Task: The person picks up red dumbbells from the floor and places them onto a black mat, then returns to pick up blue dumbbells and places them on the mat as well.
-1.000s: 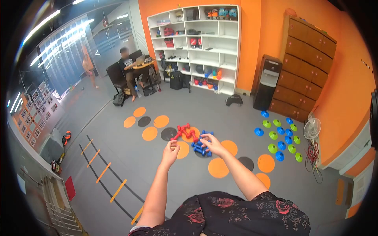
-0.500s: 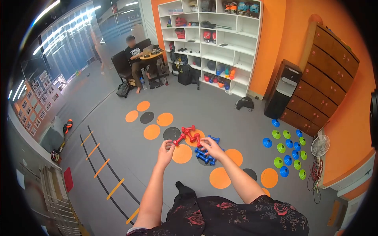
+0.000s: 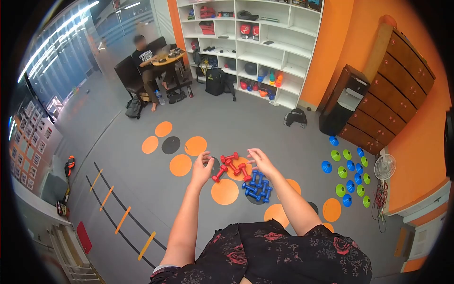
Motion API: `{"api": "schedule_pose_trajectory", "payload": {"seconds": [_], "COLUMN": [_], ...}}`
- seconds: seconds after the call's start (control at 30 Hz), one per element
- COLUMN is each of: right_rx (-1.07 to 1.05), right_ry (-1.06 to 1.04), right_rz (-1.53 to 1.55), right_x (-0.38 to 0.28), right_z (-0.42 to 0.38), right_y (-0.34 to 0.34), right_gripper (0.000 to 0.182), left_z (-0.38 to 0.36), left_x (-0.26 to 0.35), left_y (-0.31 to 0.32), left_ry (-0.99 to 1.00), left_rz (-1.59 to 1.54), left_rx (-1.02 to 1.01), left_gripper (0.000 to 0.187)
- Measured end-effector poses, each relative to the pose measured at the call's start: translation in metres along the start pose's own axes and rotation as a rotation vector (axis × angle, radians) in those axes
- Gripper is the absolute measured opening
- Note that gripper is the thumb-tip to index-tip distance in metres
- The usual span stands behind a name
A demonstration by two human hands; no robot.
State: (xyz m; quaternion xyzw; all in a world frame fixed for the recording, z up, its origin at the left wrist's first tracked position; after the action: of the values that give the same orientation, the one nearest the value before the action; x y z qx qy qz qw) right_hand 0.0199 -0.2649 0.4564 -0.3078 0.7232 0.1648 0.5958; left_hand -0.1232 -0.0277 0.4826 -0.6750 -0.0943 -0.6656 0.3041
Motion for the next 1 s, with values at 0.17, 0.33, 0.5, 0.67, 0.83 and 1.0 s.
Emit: {"api": "schedule_pose_trajectory", "payload": {"seconds": [0.17, 0.33, 0.5, 0.67, 0.83, 1.0], "right_rx": [-0.005, 0.030, -0.052, -0.120, -0.105, 0.023], "right_ry": [0.071, 0.128, 0.145, 0.136, 0.202, 0.270], "right_rz": [0.011, -0.016, -0.025, -0.051, -0.026, -0.065], "right_x": [0.013, 0.032, 0.041, 0.036, 0.062, 0.121], "right_z": [0.052, 0.125, 0.224, 0.312, 0.371, 0.420], "right_y": [-0.001, -0.013, -0.003, 0.001, 0.010, 0.022], "right_gripper": [0.053, 0.053, 0.057, 0.049, 0.044, 0.044], "left_z": [0.069, 0.144, 0.197, 0.256, 0.312, 0.369], "left_x": [-0.033, -0.055, -0.082, -0.114, -0.168, -0.252], "left_y": [0.001, 0.007, 0.016, 0.024, 0.027, 0.025], "left_ry": [-0.019, -0.071, -0.154, -0.219, -0.256, -0.371], "left_rz": [-0.036, -0.024, 0.074, 0.072, 0.050, 0.032], "left_rx": [-0.035, -0.044, -0.075, -0.082, -0.105, -0.193], "left_gripper": [0.043, 0.043, 0.044, 0.042, 0.041, 0.040]}}
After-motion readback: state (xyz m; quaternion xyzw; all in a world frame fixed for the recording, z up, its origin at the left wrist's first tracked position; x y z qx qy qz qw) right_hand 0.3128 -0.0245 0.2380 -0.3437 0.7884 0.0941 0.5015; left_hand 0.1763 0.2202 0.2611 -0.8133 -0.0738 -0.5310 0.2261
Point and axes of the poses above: each hand's wrist, its own z-axis towards the middle knuckle, its own y-axis out of the palm, x = y × z, the point moved 9 cm from there along z, towards the middle knuckle, and after that the axes turned 5 degrees about -z, right-handed, at the moved point
